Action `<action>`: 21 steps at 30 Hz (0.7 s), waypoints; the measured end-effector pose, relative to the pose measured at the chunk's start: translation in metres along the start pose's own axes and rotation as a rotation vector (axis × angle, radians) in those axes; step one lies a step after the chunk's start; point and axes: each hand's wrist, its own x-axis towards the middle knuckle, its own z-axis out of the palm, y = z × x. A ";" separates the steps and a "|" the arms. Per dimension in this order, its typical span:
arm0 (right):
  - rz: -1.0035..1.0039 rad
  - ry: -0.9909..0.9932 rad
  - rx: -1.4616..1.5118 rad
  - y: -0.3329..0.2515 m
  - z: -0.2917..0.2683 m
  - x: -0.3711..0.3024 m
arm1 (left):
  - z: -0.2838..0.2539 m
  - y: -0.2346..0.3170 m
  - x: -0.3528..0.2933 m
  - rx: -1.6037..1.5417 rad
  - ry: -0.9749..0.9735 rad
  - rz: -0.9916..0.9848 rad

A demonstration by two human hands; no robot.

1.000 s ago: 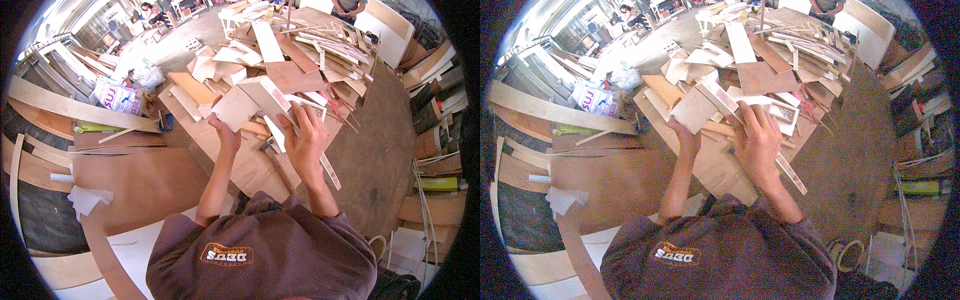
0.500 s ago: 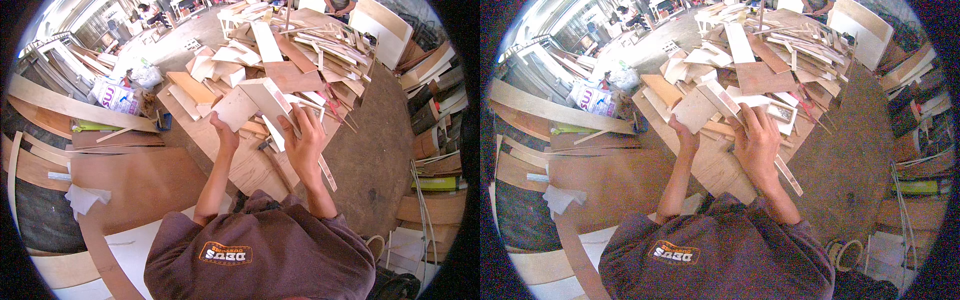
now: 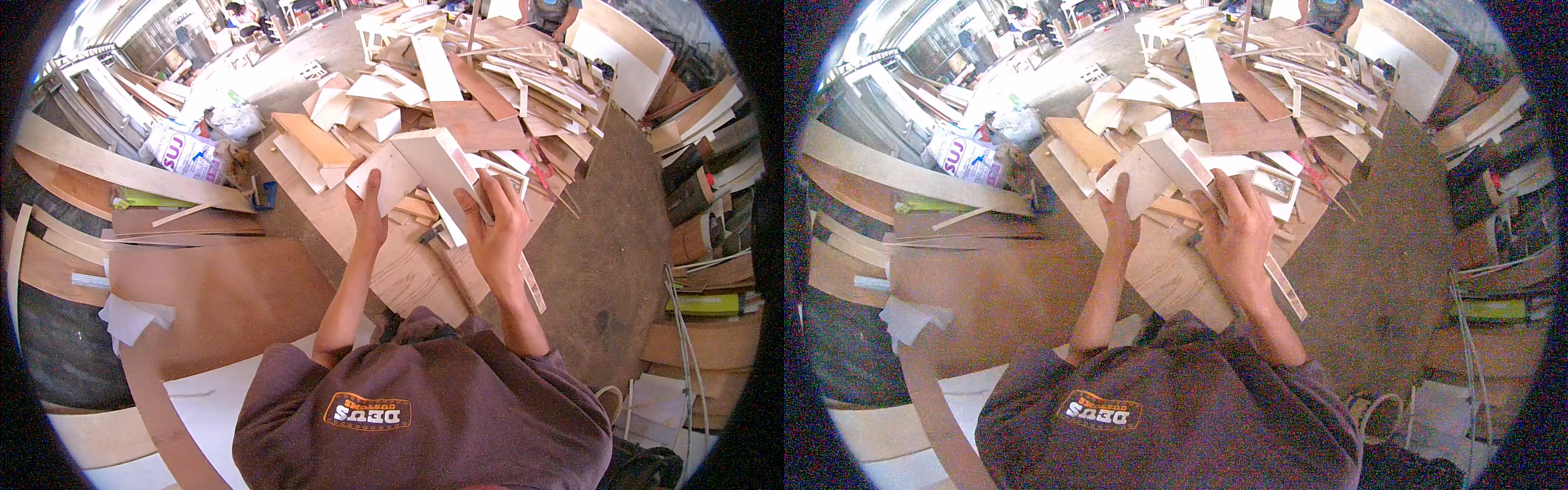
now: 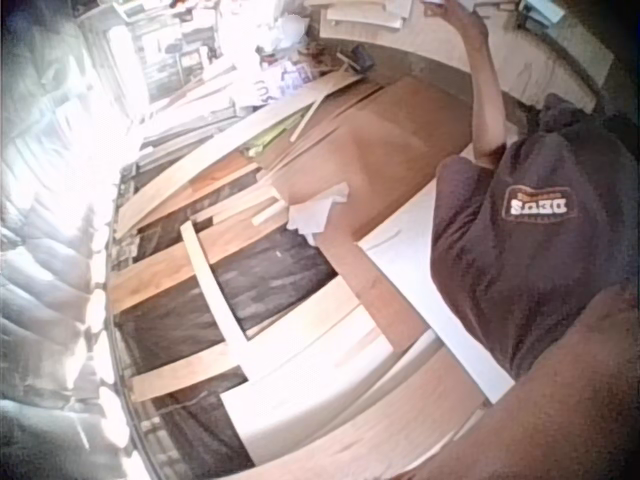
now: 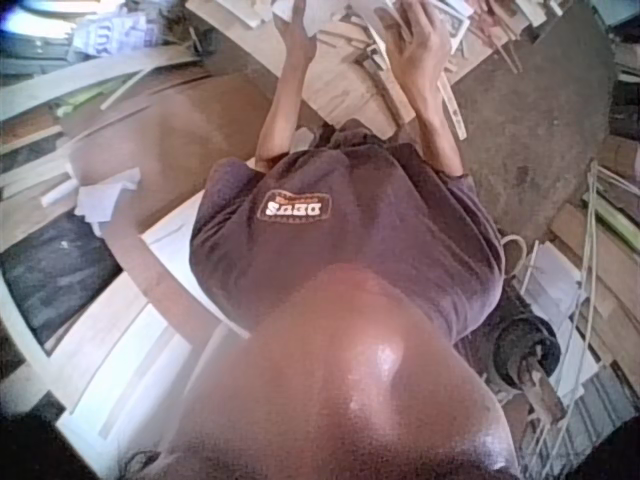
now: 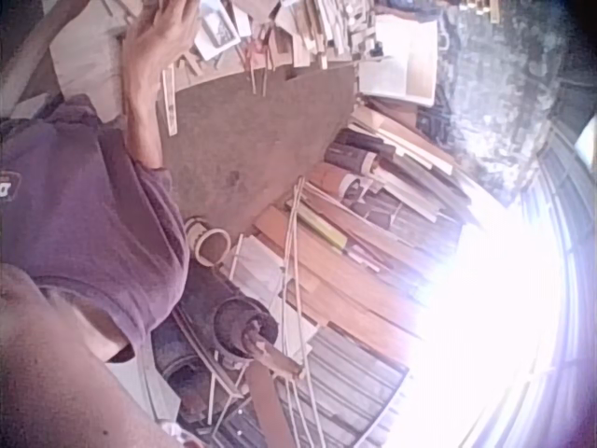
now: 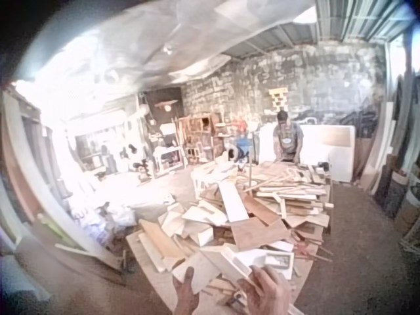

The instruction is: The person fits wooden pieces together and secures them by hammering nails with a hammer.

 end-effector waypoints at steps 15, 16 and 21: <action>0.162 -0.042 0.332 0.033 0.006 0.002 | -0.009 0.039 -0.003 -0.248 -0.305 -0.068; 0.160 -0.043 0.329 0.038 0.008 0.001 | -0.005 0.048 -0.008 -0.182 -0.329 -0.049; 0.274 -0.102 0.590 0.050 0.024 -0.004 | -0.005 0.065 -0.014 -0.146 -0.388 0.054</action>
